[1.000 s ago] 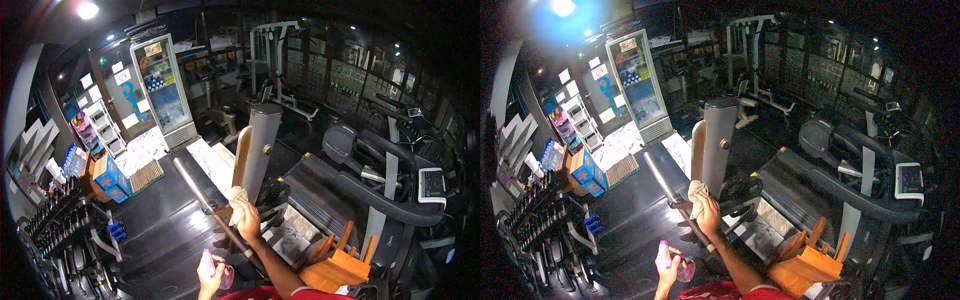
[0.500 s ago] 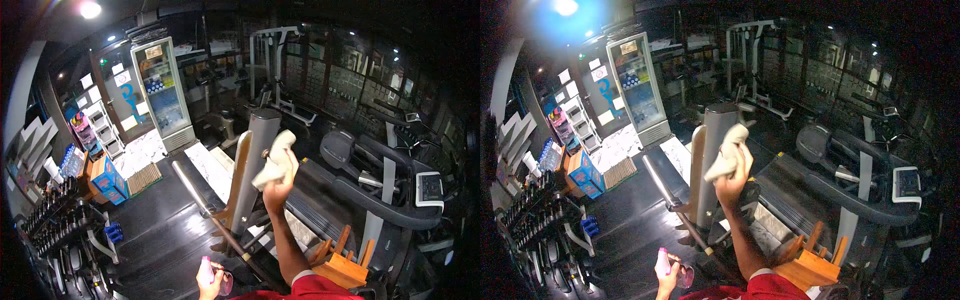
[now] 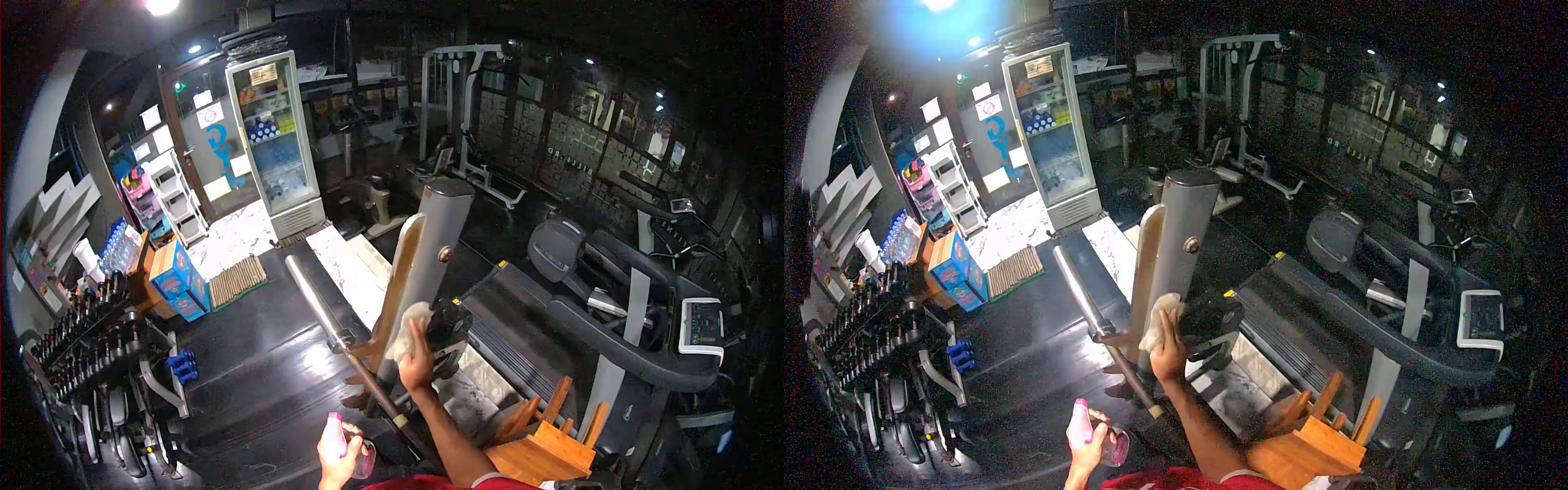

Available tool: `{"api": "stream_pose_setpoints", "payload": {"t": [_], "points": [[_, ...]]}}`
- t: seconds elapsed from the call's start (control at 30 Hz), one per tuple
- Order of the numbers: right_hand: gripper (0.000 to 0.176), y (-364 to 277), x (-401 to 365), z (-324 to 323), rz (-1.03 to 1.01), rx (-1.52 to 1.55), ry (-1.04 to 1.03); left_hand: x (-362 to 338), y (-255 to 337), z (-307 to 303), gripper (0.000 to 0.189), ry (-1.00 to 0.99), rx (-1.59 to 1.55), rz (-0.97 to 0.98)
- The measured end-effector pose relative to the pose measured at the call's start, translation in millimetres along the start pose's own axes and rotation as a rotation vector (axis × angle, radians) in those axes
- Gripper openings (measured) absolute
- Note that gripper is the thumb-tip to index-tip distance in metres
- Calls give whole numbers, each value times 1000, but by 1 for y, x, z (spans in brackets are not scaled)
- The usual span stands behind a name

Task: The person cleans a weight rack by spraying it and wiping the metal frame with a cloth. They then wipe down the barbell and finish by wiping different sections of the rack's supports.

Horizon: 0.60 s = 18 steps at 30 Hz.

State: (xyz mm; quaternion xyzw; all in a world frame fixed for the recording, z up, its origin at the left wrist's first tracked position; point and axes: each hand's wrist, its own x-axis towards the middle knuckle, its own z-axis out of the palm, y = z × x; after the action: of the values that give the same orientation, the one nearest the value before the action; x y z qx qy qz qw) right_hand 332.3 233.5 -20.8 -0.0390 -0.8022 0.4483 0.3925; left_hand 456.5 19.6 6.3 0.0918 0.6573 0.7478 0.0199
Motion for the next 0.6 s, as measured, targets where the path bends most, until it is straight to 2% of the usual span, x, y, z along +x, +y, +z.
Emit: {"api": "stream_pose_setpoints", "payload": {"t": [0.07,0.13,0.17,0.2,0.23,0.27,0.3,0.33,0.4,0.47,0.5,0.57,0.6], "points": [[65,10,-10,-3,-5,27,32,4,13,9,20,-81,62,19],[60,16,-10,-11,324,162,96,4,15,12,18,-73,26,3],[56,15,-4,-12,399,44,190,5,10,9,25,-107,34,16],[56,17,5,-16,401,46,194,6,8,7,31,-141,42,31],[55,0,28,-29,277,152,310,6,9,8,31,-143,44,32],[55,-13,51,-37,151,257,423,5,11,10,22,-105,39,38],[56,-20,72,-37,138,470,457,4,13,11,13,-66,34,42],[58,-25,91,-35,123,684,486,4,14,11,13,-65,34,39],[57,-27,119,-28,-52,268,451,3,16,10,14,-72,49,35],[55,-31,124,-10,-71,178,494,2,12,9,15,-72,56,17],[54,-27,118,-4,-63,157,520,2,11,8,16,-72,65,4],[52,-12,96,0,38,163,440,3,13,8,16,-58,48,16],[51,-2,75,7,175,177,390,4,13,8,16,-47,30,27]]}}
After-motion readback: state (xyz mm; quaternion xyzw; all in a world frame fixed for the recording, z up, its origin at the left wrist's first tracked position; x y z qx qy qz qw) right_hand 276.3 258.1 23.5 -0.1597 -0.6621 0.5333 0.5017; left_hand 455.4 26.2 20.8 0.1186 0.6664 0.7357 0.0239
